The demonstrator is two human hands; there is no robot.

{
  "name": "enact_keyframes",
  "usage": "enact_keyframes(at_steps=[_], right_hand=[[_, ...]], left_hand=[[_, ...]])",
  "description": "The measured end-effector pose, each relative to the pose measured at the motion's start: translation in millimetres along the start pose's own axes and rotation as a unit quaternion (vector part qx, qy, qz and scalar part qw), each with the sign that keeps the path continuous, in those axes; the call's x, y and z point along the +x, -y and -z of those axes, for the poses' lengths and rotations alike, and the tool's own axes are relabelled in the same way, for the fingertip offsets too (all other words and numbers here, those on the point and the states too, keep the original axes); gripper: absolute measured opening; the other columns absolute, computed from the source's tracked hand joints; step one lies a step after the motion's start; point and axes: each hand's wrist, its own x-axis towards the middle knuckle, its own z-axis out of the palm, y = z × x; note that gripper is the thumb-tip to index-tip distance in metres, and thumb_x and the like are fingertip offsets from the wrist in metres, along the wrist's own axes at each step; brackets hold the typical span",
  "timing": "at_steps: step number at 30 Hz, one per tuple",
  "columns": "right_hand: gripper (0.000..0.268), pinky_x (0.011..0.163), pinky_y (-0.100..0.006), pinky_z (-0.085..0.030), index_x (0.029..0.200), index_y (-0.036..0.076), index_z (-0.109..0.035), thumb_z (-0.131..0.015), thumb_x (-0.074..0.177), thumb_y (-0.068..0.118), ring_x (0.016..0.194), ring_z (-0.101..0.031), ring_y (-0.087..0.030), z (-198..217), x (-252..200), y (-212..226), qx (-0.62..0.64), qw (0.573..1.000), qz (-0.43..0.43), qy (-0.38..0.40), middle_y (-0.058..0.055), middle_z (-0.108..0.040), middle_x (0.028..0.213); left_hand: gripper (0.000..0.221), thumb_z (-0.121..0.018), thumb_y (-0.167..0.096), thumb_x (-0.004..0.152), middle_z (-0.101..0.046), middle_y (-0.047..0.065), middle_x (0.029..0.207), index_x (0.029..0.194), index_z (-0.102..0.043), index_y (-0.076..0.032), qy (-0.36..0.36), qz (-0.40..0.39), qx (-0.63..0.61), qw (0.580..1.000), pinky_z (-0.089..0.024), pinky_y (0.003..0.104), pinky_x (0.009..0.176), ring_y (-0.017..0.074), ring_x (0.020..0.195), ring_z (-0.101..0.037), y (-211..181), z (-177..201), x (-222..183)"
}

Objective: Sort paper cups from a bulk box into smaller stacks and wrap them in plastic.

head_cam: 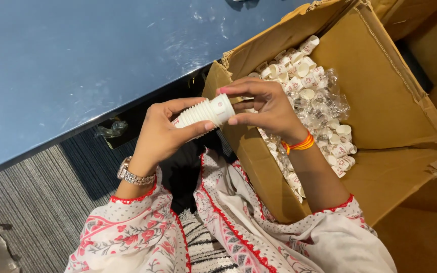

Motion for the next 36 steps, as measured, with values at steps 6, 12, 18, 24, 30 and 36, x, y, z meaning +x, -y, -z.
enact_keyframes(at_steps=[6,12,18,24,30,36], right_hand=[[0.054,0.106,-0.037,-0.057,0.135,0.003,-0.065,-0.083,0.084,0.000,0.128,-0.065,-0.023,-9,-1,-8,0.026,0.999,-0.032,0.024,-0.011,-0.061,0.138],[0.050,0.109,-0.039,-0.056,0.136,0.002,-0.063,-0.081,0.090,0.001,0.133,-0.062,-0.022,-2,-6,-10,0.068,0.997,0.002,-0.023,-0.010,-0.058,0.142],[0.046,0.109,-0.037,-0.060,0.133,0.002,-0.062,-0.081,0.092,0.007,0.133,-0.061,-0.021,11,-3,-14,0.031,0.999,0.008,-0.042,-0.011,-0.058,0.141],[0.027,0.092,-0.031,-0.061,0.120,0.003,-0.073,-0.078,0.098,0.019,0.104,-0.070,-0.017,101,-19,-132,-0.093,0.984,-0.115,-0.097,-0.009,-0.073,0.115],[0.058,0.097,-0.042,-0.052,0.133,0.008,-0.064,-0.082,0.084,0.032,0.110,-0.065,-0.030,105,-84,-297,-0.405,0.805,-0.389,0.190,-0.018,-0.068,0.127],[0.059,0.089,-0.051,-0.063,0.146,0.020,-0.048,-0.061,0.089,0.025,0.104,-0.072,-0.044,78,-114,-318,-0.363,0.745,-0.533,0.170,-0.022,-0.044,0.145]], left_hand=[[0.049,-0.087,-0.023,0.076,-0.080,0.006,0.099,0.119,-0.074,-0.001,0.008,0.036,0.040,0.999,-0.061,0.026,0.079,0.0092,0.086,-0.073,1,-8,4],[0.055,-0.082,-0.016,0.088,-0.070,0.011,0.124,0.135,-0.062,0.002,0.059,-0.006,-0.256,0.965,-0.056,0.031,0.102,0.0160,0.112,-0.068,17,-7,5],[0.061,-0.082,-0.006,0.083,-0.070,0.010,0.128,0.139,-0.060,0.002,0.044,0.019,-0.225,0.973,-0.055,0.030,0.102,0.0147,0.113,-0.068,13,-12,11],[0.060,-0.082,-0.005,0.084,-0.072,0.008,0.124,0.139,-0.062,0.003,0.033,0.030,-0.223,0.974,-0.055,0.028,0.101,0.0125,0.110,-0.069,18,-13,13],[0.059,-0.084,-0.004,0.083,-0.072,0.007,0.123,0.137,-0.063,0.002,0.006,0.021,-0.176,0.984,-0.056,0.027,0.098,0.0106,0.108,-0.068,19,-16,17],[0.057,-0.084,-0.006,0.084,-0.072,0.007,0.121,0.137,-0.063,0.002,0.002,0.007,-0.142,0.990,-0.056,0.025,0.096,0.0093,0.106,-0.067,17,-13,16]])
